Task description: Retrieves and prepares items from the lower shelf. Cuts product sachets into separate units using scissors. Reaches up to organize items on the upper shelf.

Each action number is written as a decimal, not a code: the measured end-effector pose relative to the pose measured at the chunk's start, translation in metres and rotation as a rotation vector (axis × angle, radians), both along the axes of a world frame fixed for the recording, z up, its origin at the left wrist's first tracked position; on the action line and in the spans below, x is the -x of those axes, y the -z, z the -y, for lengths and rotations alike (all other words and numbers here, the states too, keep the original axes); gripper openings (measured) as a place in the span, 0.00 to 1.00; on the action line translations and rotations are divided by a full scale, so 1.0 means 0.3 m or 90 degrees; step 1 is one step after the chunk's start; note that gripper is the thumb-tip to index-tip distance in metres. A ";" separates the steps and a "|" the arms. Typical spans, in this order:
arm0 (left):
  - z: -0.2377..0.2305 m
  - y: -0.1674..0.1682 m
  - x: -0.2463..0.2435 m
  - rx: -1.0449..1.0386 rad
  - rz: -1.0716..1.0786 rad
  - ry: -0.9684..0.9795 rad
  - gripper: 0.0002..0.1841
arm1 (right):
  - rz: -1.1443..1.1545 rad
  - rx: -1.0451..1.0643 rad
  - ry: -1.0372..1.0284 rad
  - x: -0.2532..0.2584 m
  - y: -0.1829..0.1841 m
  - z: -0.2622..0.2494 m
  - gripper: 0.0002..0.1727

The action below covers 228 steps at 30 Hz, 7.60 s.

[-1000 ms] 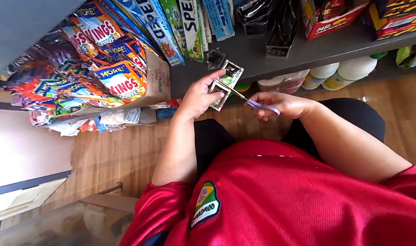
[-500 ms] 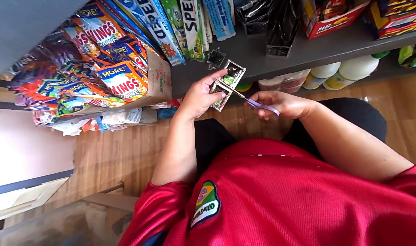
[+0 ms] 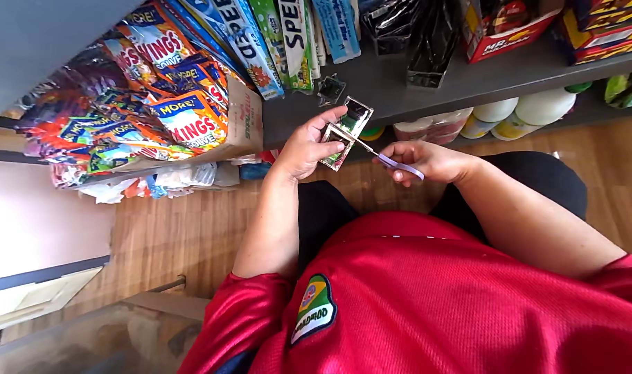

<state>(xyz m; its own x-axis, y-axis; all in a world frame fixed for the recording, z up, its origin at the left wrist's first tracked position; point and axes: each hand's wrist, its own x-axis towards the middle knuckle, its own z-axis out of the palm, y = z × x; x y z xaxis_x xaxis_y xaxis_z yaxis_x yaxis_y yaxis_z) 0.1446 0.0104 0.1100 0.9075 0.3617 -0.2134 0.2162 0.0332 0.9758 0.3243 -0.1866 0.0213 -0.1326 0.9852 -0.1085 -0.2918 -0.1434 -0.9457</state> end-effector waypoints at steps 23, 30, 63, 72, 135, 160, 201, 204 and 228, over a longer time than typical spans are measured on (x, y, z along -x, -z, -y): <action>0.015 0.064 0.008 0.152 0.025 0.009 0.39 | 0.004 -0.025 -0.003 0.021 0.006 0.000 0.20; 0.046 0.073 -0.002 0.164 0.012 0.024 0.39 | -0.005 -0.023 0.004 0.031 0.015 -0.006 0.23; -0.233 0.048 -0.199 -0.393 -0.268 -0.206 0.36 | 0.150 -0.010 0.436 0.022 0.033 -0.046 0.29; -0.224 0.052 -0.317 -0.599 -0.280 -0.290 0.30 | 0.250 -0.079 0.360 0.045 0.046 -0.050 0.31; 0.228 0.096 0.002 -0.129 0.003 -0.039 0.30 | 0.072 -0.130 0.520 0.075 0.007 -0.023 0.30; 0.035 -0.107 0.057 -0.198 -0.001 0.003 0.35 | 0.033 -0.025 -0.067 -0.057 -0.022 0.023 0.25; 0.048 -0.078 0.041 -0.174 -0.018 0.066 0.36 | 0.012 -0.033 -0.057 -0.040 -0.011 0.022 0.20; 0.046 -0.076 0.045 -0.166 -0.011 0.068 0.36 | 0.016 -0.046 -0.064 -0.041 -0.008 0.020 0.20; 0.040 0.023 0.042 0.152 0.090 0.106 0.35 | -0.018 -0.059 -0.052 -0.015 -0.013 0.024 0.21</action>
<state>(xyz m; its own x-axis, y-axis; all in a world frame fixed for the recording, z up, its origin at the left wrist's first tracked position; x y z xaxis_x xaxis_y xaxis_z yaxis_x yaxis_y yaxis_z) 0.1321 -0.0015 0.1032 0.9768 0.1604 -0.1421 0.1012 0.2397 0.9656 0.3287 -0.1939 0.0251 -0.2147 0.9766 -0.0117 -0.3102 -0.0795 -0.9473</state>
